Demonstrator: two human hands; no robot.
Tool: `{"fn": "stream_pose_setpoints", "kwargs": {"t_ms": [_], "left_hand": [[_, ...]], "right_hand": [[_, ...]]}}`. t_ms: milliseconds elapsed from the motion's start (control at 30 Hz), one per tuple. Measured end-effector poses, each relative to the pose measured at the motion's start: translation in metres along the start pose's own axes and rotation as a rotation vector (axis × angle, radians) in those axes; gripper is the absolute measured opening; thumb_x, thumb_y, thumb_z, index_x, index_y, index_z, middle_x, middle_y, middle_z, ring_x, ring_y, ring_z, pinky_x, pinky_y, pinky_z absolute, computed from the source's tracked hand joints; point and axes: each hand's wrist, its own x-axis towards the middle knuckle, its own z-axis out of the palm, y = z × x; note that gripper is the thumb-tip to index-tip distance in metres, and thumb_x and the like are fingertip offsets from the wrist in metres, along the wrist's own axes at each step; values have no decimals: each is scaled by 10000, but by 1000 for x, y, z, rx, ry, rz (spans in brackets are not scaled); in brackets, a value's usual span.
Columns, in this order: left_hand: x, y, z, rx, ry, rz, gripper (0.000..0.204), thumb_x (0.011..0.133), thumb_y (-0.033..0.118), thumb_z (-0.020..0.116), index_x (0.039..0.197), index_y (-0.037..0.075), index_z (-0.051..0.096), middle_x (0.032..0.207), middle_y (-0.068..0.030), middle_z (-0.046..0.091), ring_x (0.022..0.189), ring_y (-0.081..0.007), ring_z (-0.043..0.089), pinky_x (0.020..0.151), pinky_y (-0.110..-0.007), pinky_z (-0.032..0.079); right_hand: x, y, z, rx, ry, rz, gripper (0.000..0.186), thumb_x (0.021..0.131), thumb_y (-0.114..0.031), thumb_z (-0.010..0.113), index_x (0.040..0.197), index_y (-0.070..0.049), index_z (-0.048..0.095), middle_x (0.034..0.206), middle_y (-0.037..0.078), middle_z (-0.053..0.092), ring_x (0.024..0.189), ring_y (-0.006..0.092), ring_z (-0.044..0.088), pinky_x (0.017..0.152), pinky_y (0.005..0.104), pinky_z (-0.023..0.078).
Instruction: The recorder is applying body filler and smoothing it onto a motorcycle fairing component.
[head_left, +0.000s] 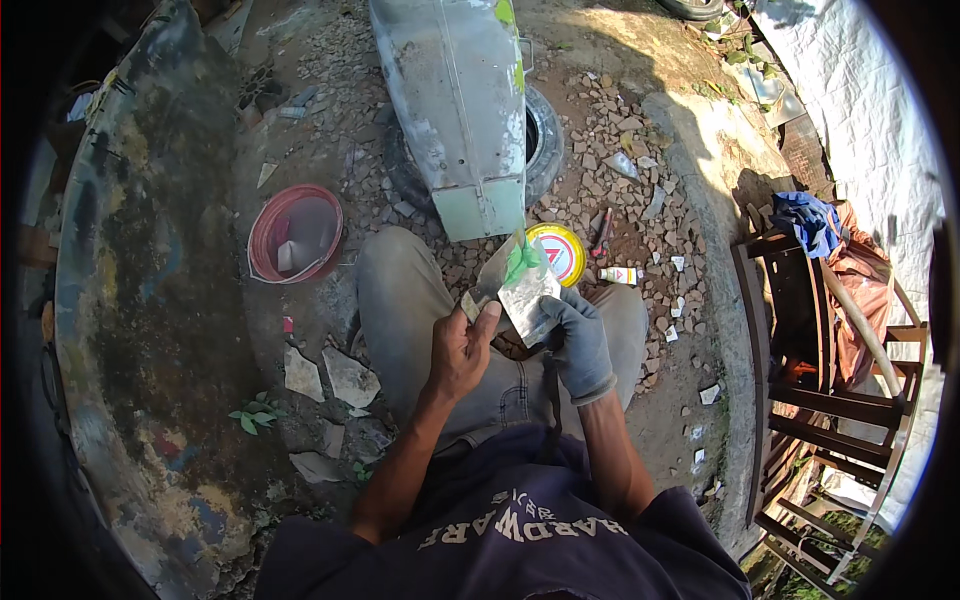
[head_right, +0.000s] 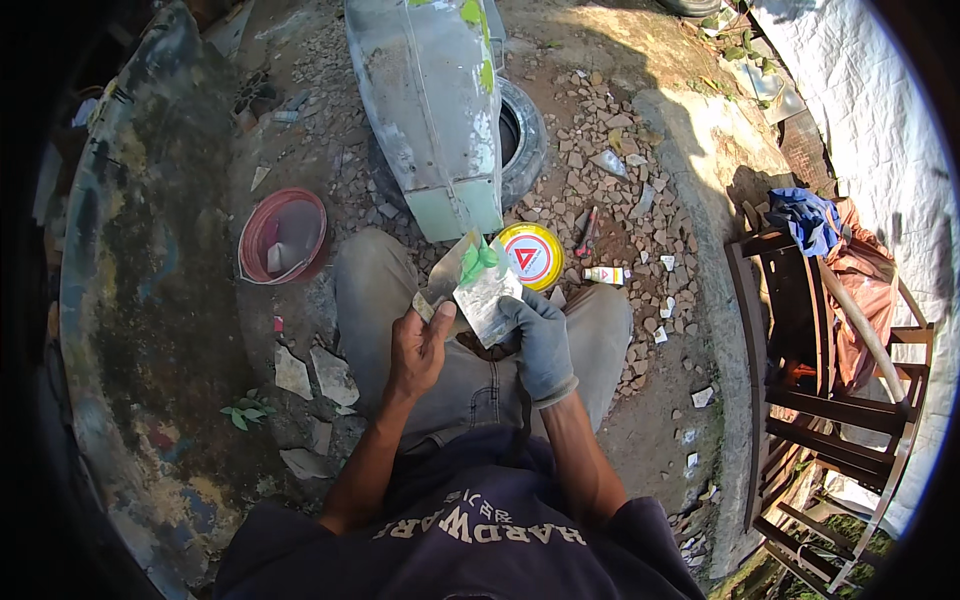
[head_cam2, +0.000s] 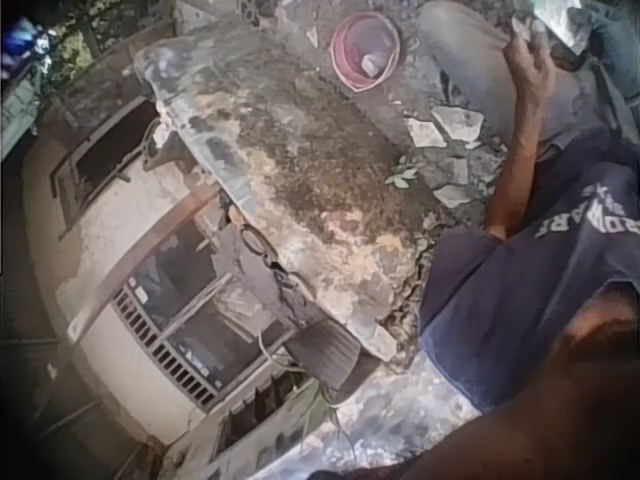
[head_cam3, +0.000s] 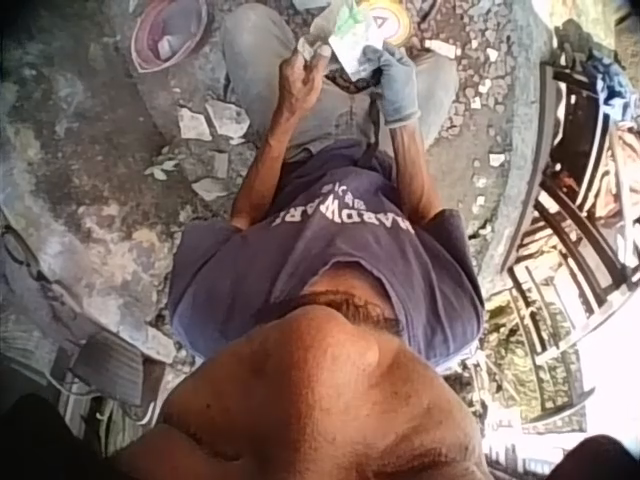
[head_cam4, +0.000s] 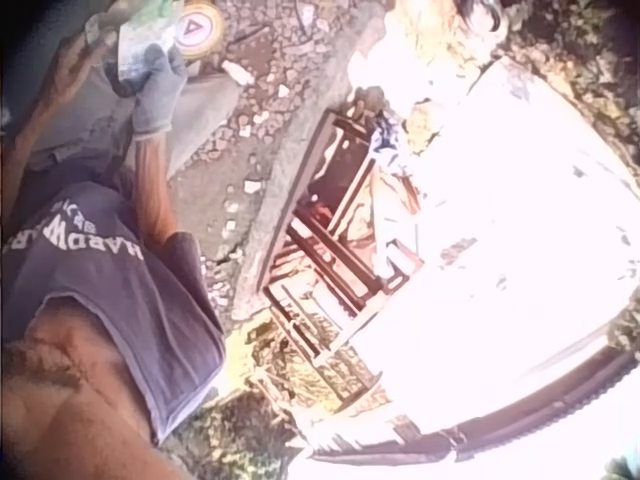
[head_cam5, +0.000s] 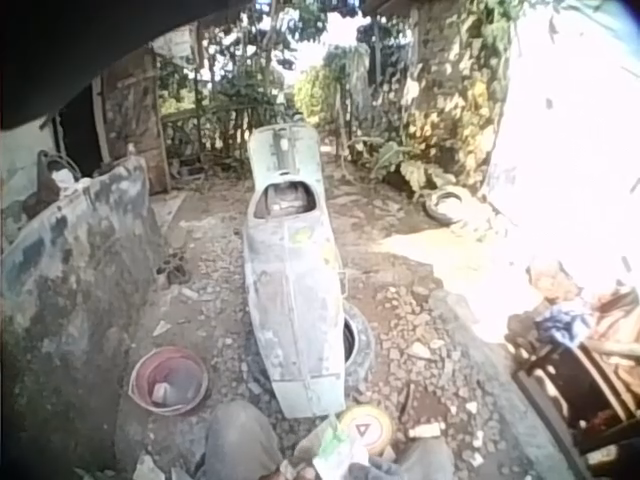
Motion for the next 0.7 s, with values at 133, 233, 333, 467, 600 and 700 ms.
{"fn": "stream_pose_setpoints", "kwargs": {"t_ms": [133,233,333,467,600,700], "left_hand": [[2,4,-9,97,-78,23,233,1052,197,620,986,-24,652,609,-69,577,510,-88,518,473,-333,382],[3,2,-14,178,-87,71,219,1044,185,626,992,-26,650,625,-107,598,484,-162,554,482,-350,419],[0,-2,-10,241,-47,89,200,1036,162,627,1017,-36,651,659,-139,636,503,-220,605,503,-364,458],[-2,-14,-1,163,92,63,171,1026,116,623,1062,-49,653,696,-152,668,540,-222,644,517,-362,476],[-2,-8,6,139,129,-44,169,1021,109,628,1070,-50,656,701,-151,670,535,-219,643,518,-355,474],[-5,-1,24,117,85,-25,189,1036,130,623,1063,-54,658,669,0,616,561,-26,497,484,-274,380]], "right_hand": [[8,0,8,133,-38,3,290,999,-64,624,1267,39,660,1106,76,743,921,124,723,820,259,589],[14,-1,8,227,-122,12,297,1009,-75,633,1283,37,650,1125,73,741,932,125,722,831,263,590],[12,-11,11,316,-203,-22,332,1015,-85,630,1324,35,621,1146,72,735,962,128,718,870,267,582],[-10,-43,12,252,-182,-180,375,1006,-67,640,1365,31,592,1195,88,727,1045,139,705,945,279,549],[-28,-56,11,-493,37,-433,352,975,-32,643,1322,26,641,1187,96,741,1041,126,690,908,302,542],[-14,-20,17,-1341,11,-983,388,882,21,647,1268,-8,679,1094,151,756,879,285,709,839,377,540]]}}
